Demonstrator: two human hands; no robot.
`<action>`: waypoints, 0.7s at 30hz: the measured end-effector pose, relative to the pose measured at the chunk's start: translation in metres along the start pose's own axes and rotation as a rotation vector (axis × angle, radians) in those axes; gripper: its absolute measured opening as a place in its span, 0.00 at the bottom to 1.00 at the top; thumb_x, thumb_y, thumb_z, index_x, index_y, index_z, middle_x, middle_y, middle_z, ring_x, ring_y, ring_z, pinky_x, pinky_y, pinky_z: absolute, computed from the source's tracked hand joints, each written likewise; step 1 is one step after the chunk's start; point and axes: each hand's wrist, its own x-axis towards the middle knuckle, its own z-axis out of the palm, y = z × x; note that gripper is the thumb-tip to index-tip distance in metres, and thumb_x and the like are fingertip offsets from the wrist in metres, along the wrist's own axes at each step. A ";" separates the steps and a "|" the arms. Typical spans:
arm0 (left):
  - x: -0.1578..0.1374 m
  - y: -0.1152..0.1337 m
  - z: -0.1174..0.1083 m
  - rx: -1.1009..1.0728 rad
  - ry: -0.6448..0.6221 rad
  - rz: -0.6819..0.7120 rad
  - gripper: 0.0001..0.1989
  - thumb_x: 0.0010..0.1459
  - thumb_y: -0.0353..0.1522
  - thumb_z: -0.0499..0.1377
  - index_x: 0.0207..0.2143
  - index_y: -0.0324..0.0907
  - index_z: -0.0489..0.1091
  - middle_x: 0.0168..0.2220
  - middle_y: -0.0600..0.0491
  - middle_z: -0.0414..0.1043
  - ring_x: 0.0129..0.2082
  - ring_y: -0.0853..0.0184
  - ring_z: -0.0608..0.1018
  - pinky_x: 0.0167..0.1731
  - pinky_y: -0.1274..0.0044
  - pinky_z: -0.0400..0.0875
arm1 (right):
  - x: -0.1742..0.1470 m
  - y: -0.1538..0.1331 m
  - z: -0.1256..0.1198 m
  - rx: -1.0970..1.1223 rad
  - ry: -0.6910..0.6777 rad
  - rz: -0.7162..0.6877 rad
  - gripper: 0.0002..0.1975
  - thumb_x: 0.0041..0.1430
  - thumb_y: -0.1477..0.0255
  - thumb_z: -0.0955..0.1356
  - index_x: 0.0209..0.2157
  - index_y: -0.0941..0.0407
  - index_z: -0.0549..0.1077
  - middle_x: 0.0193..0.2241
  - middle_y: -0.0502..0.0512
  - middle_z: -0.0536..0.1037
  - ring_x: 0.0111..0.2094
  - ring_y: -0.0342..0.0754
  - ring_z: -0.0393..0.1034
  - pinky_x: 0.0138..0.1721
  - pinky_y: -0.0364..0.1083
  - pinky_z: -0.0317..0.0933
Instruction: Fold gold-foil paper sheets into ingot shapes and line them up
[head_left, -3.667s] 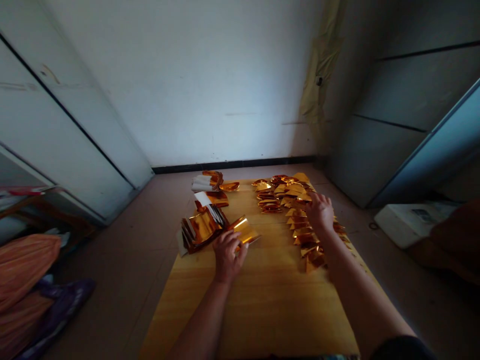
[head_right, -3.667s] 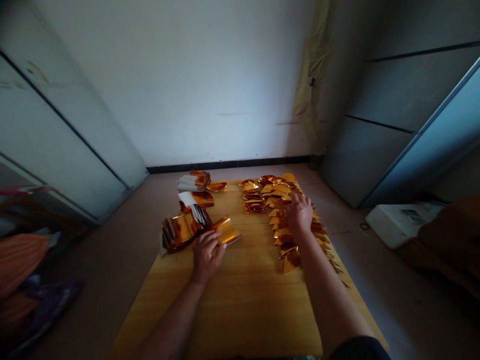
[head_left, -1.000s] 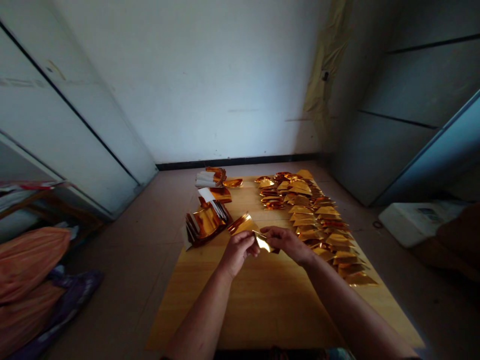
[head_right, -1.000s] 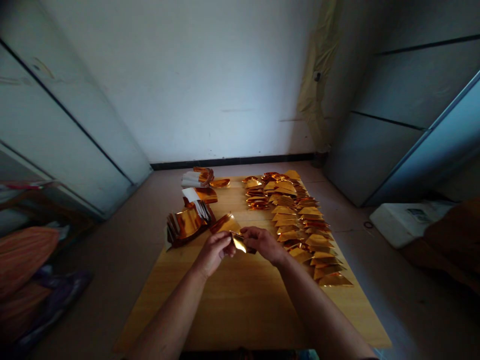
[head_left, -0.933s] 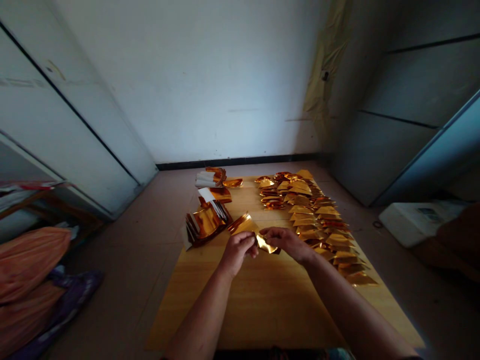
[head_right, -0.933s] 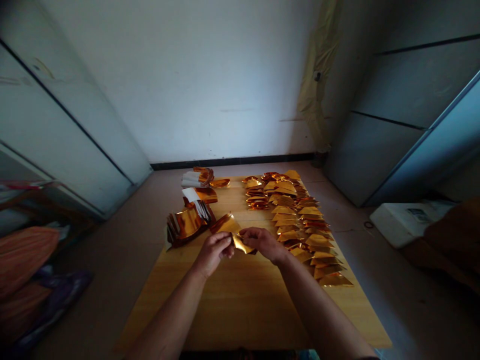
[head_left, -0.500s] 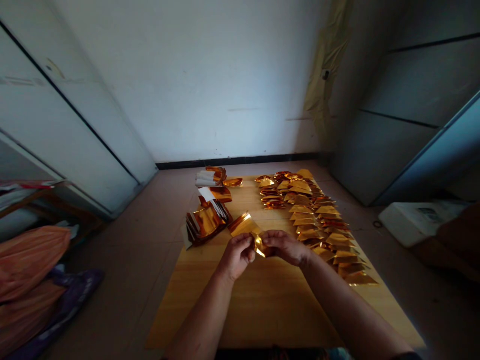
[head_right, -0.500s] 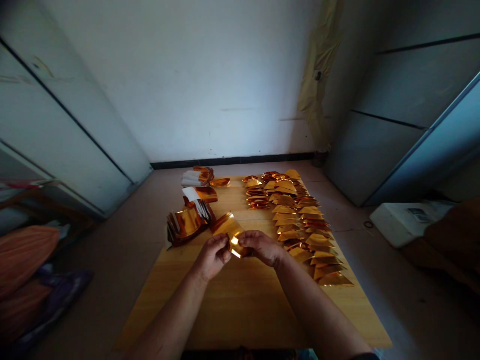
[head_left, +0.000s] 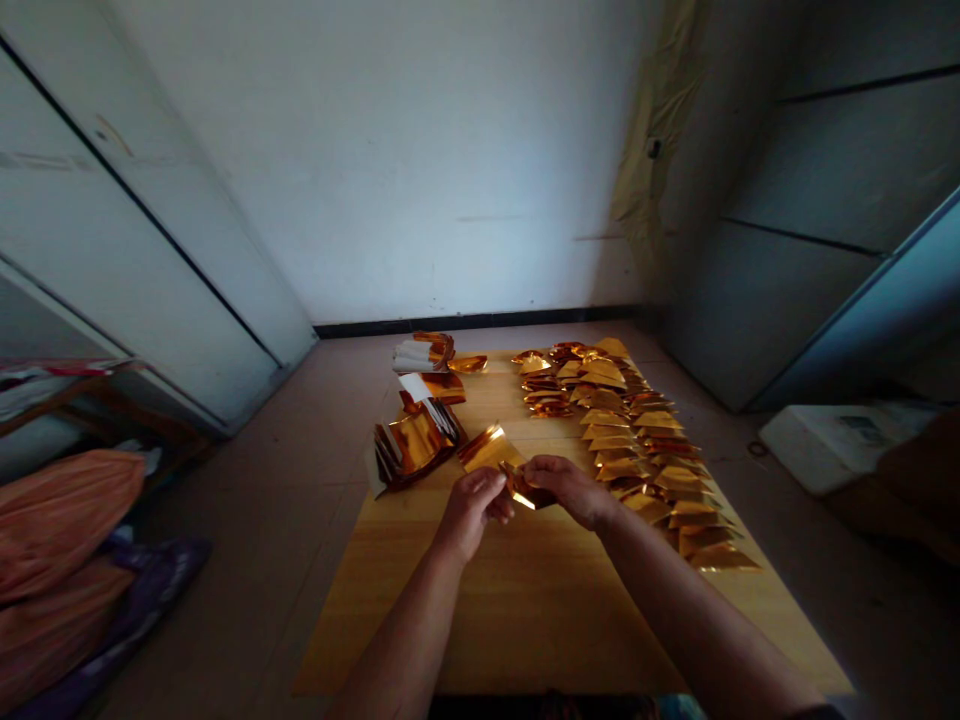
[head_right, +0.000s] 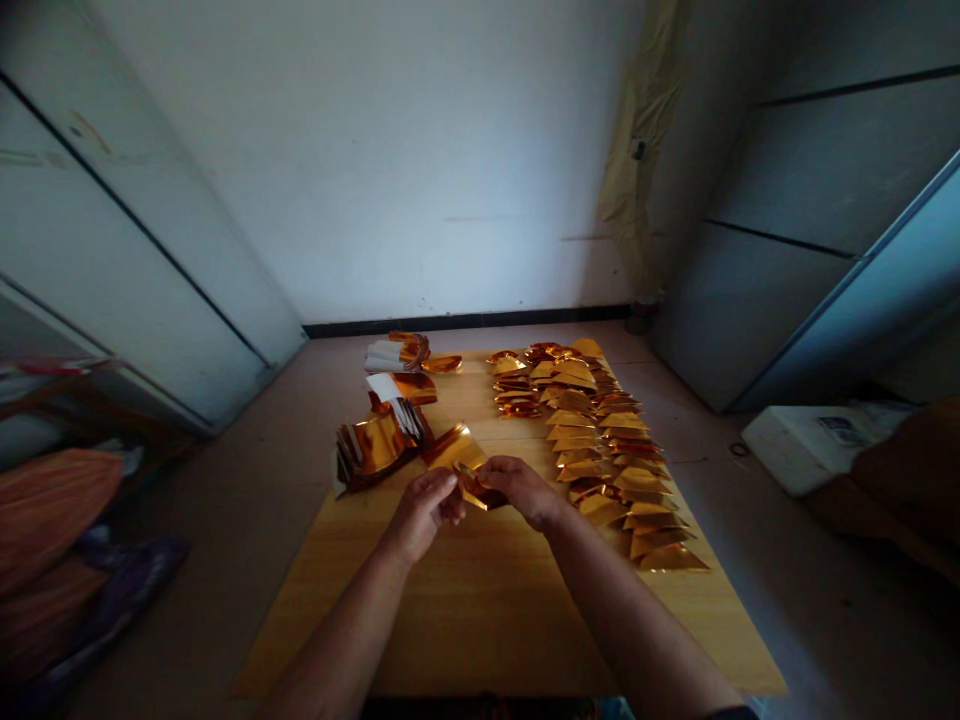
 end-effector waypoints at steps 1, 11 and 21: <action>0.000 -0.001 -0.001 0.015 0.003 -0.002 0.16 0.46 0.41 0.64 0.26 0.37 0.68 0.17 0.55 0.70 0.16 0.74 0.70 0.17 0.83 0.61 | 0.000 -0.001 0.000 -0.016 0.006 0.003 0.17 0.43 0.58 0.72 0.26 0.57 0.69 0.20 0.46 0.68 0.22 0.39 0.60 0.27 0.42 0.53; 0.001 -0.002 -0.003 0.024 0.081 0.003 0.14 0.45 0.39 0.65 0.27 0.38 0.66 0.16 0.58 0.68 0.16 0.74 0.70 0.15 0.83 0.59 | 0.001 0.009 0.001 -0.278 0.047 -0.150 0.17 0.49 0.60 0.70 0.36 0.55 0.67 0.28 0.49 0.70 0.28 0.42 0.64 0.30 0.43 0.59; 0.001 -0.005 -0.002 -0.046 0.113 -0.024 0.15 0.42 0.38 0.66 0.24 0.38 0.65 0.17 0.59 0.66 0.15 0.76 0.68 0.13 0.84 0.56 | -0.002 0.019 0.003 -0.841 0.239 -0.604 0.04 0.58 0.74 0.64 0.32 0.54 0.70 0.46 0.60 0.71 0.49 0.50 0.67 0.46 0.48 0.63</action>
